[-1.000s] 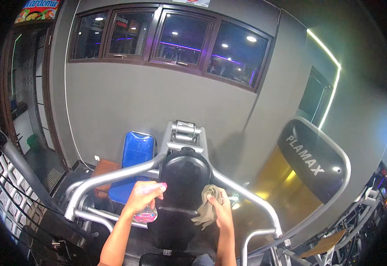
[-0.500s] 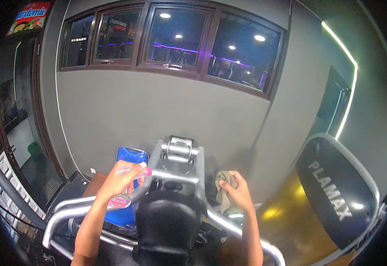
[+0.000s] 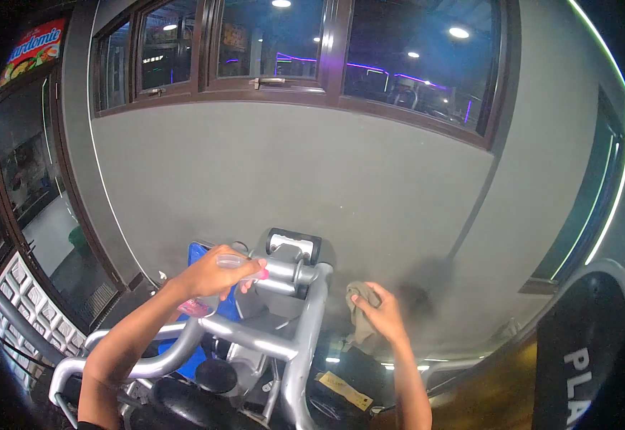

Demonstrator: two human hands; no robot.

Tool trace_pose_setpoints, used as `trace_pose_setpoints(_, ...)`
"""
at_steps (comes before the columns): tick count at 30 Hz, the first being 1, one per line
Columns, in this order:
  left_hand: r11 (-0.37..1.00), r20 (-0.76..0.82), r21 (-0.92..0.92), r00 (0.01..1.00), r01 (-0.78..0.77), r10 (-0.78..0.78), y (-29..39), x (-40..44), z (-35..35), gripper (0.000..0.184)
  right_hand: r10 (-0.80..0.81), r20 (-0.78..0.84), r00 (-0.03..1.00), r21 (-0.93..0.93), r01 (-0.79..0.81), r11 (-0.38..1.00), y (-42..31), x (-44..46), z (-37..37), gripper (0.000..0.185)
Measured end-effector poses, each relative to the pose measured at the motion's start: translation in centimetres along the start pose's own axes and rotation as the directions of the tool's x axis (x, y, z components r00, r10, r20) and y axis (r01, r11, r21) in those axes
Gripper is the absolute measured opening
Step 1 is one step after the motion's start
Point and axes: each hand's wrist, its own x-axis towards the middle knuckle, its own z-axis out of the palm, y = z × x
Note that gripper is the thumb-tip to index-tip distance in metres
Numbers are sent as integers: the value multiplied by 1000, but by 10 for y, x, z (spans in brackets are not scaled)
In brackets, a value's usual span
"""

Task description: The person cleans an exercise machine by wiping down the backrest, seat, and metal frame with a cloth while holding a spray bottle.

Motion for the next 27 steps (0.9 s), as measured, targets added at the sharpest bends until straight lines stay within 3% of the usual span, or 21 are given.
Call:
trace_pose_setpoints(6, 982, 83, 60, 980, 177, -182, -10, 34, 18, 61, 19, 86, 996, -30, -16, 999, 28, 38, -12, 39)
trace_pose_setpoints(11, 976, 133, 130, 972, 174, -191, -15, 53, 29, 60, 57, 251, 966, -15, -55, 998, 48, 86, -11, 47)
trace_pose_setpoints(13, 993, 193, 62, 975, 98, -108, -20, 58, 35, 58, 88, 266, 960, -43, -80, 996, 34, 103, -2, 46)
trace_pose_setpoints(20, 997, 245, 18, 966, 80, -82, -31, 76, 53, 52, 82, 303, 949, -52, -69, 996, 62, 171, 23, 52)
trace_pose_setpoints(22, 989, 227, 45, 962, 143, -150, -29, 79, 58, 41, 149, 520, 841, -138, -90, 986, 82, 192, 29, 50)
trace_pose_setpoints(26, 991, 240, -4, 962, 132, -128, -39, 86, 63, 43, 142, 536, 832, -189, -46, 981, 55, 199, 37, 51)
trace_pose_setpoints(27, 984, 248, 4, 953, 181, -176, -41, 89, 64, 44, 188, 611, 769, -211, -71, 975, 56, 206, 41, 52)
